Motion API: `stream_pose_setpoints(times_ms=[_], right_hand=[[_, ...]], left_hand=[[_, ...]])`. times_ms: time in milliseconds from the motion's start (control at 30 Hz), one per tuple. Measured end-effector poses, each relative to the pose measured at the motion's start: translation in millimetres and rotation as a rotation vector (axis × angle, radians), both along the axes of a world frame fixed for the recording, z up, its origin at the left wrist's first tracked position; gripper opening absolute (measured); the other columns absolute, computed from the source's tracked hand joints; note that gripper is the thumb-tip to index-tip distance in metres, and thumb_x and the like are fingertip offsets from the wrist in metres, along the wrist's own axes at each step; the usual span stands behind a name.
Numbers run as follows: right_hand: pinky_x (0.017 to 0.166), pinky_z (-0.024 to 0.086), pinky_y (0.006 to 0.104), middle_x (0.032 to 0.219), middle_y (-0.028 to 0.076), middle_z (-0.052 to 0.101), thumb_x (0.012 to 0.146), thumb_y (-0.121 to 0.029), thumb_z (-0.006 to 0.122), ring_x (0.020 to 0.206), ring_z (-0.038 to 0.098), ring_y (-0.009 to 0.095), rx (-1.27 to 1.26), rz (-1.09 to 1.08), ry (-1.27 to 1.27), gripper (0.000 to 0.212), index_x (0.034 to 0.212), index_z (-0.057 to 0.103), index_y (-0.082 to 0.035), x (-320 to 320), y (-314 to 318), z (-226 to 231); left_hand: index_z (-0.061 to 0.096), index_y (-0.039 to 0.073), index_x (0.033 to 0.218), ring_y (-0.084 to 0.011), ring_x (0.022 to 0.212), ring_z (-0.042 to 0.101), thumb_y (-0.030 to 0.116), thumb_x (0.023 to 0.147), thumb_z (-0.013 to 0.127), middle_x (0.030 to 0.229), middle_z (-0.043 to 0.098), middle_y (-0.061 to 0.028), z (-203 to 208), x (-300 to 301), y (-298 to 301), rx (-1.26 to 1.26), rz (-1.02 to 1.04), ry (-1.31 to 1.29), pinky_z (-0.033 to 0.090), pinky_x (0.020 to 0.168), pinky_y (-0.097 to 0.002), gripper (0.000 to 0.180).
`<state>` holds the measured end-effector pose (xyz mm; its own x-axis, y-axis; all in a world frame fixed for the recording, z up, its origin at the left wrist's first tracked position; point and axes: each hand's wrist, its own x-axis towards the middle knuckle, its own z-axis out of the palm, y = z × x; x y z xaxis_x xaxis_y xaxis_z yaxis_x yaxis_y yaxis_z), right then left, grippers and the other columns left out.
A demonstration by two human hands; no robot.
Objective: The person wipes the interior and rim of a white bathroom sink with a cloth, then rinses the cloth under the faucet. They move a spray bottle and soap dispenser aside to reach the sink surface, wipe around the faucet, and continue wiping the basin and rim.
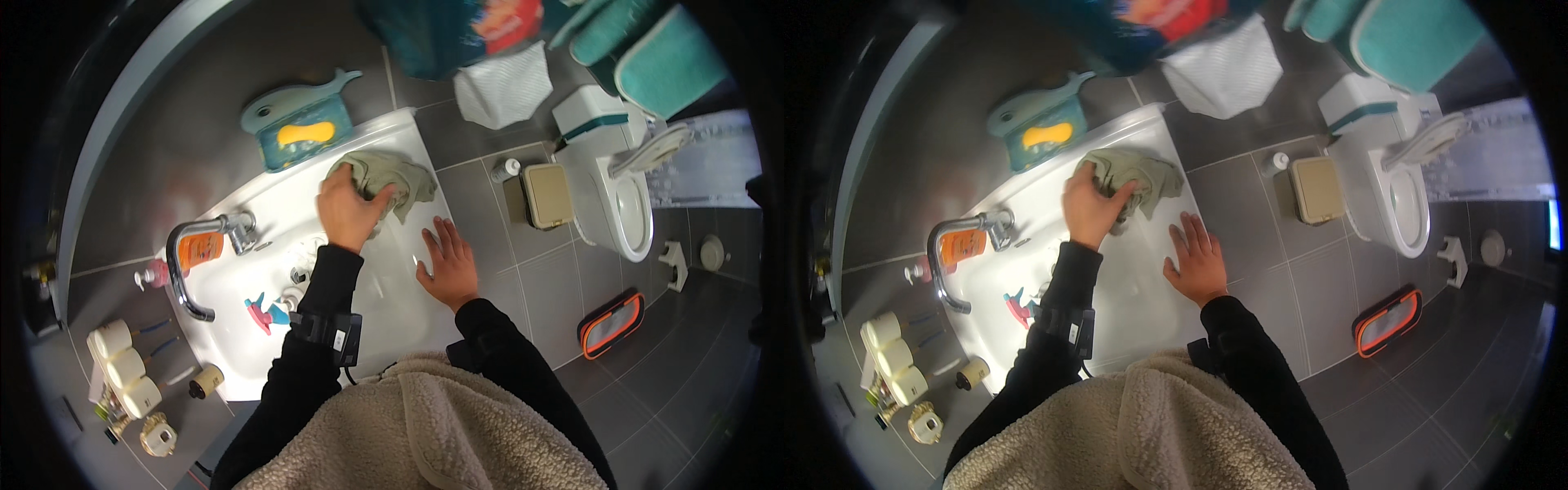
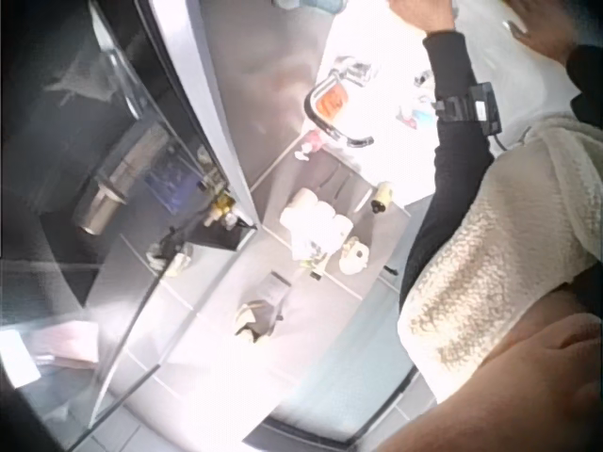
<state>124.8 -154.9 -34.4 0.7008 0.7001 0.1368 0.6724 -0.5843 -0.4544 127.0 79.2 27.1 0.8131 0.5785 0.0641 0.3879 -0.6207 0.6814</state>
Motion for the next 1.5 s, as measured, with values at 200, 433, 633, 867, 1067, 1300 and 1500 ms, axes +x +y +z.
stream_pose_setpoints(times_ms=[200, 433, 633, 867, 1067, 1300, 1500], right_hand=[[0.106, 0.038, 0.0524, 0.154, 0.013, 0.038, 0.084, -0.029, 0.062, 0.144, 0.034, 0.030, -0.007, -0.032, 0.019, 0.055, 0.135, 0.054, -0.010, -1, -1, 3], [0.107, 0.037, 0.0530, 0.156, 0.013, 0.036, 0.085, -0.032, 0.061, 0.144, 0.034, 0.030, -0.024, -0.019, 0.027, 0.057, 0.136, 0.053, -0.010, -2, -1, 1], [0.108, 0.036, 0.0488, 0.156, 0.015, 0.035, 0.086, -0.029, 0.061, 0.144, 0.034, 0.032, -0.053, -0.010, 0.025, 0.056, 0.137, 0.051, -0.008, 0, -1, 2], [0.104, 0.039, 0.0514, 0.155, 0.012, 0.038, 0.085, -0.029, 0.061, 0.144, 0.036, 0.028, -0.027, -0.017, 0.000, 0.053, 0.134, 0.054, -0.010, -1, -1, 1], [0.103, 0.040, 0.0523, 0.154, 0.013, 0.038, 0.084, -0.030, 0.061, 0.142, 0.037, 0.029, -0.048, -0.023, -0.008, 0.054, 0.133, 0.054, -0.009, -1, 0, 3], [0.108, 0.035, 0.0495, 0.156, 0.014, 0.035, 0.086, -0.029, 0.062, 0.145, 0.033, 0.031, -0.073, 0.000, 0.039, 0.057, 0.137, 0.051, -0.008, 1, -1, 6], [0.104, 0.039, 0.0505, 0.153, 0.013, 0.039, 0.085, -0.029, 0.061, 0.143, 0.035, 0.029, -0.021, -0.009, -0.009, 0.053, 0.133, 0.054, -0.008, 0, -2, 2]], left_hand=[[0.037, 0.006, 0.149, -0.0504, 0.133, 0.037, 0.052, 0.072, 0.083, 0.147, 0.038, -0.0271, -29, 3, -31, 0.220, 0.073, -0.072, 0.034, 0.108, -0.0566, 0.100], [0.052, 0.025, 0.142, -0.0413, 0.139, 0.037, 0.051, 0.081, 0.071, 0.150, 0.044, -0.0073, -52, 71, -57, 0.436, -0.138, 0.180, 0.032, 0.104, -0.0618, 0.069], [0.062, 0.026, 0.130, -0.0302, 0.128, 0.048, 0.022, 0.072, 0.074, 0.143, 0.052, 0.0001, -41, 0, -40, 0.416, -0.616, 0.071, 0.039, 0.098, -0.0479, 0.060], [0.065, 0.018, 0.126, -0.0363, 0.119, 0.054, 0.007, 0.072, 0.066, 0.133, 0.062, -0.0062, -41, 11, -8, 0.399, -0.488, 0.005, 0.046, 0.101, -0.0435, 0.055], [0.064, 0.017, 0.127, -0.0342, 0.115, 0.057, 0.014, 0.077, 0.068, 0.127, 0.064, -0.0077, -38, 76, -20, 0.416, -0.303, 0.138, 0.049, 0.098, -0.0426, 0.050], [0.061, 0.018, 0.133, -0.0315, 0.115, 0.056, 0.011, 0.072, 0.070, 0.139, 0.058, -0.0037, -27, 14, -46, 0.360, -0.645, 0.121, 0.049, 0.098, -0.0405, 0.062], [0.060, 0.010, 0.134, -0.0314, 0.114, 0.061, 0.006, 0.081, 0.071, 0.132, 0.062, -0.0153, 16, -12, -29, -0.226, -0.486, 0.164, 0.050, 0.099, -0.0376, 0.054]])
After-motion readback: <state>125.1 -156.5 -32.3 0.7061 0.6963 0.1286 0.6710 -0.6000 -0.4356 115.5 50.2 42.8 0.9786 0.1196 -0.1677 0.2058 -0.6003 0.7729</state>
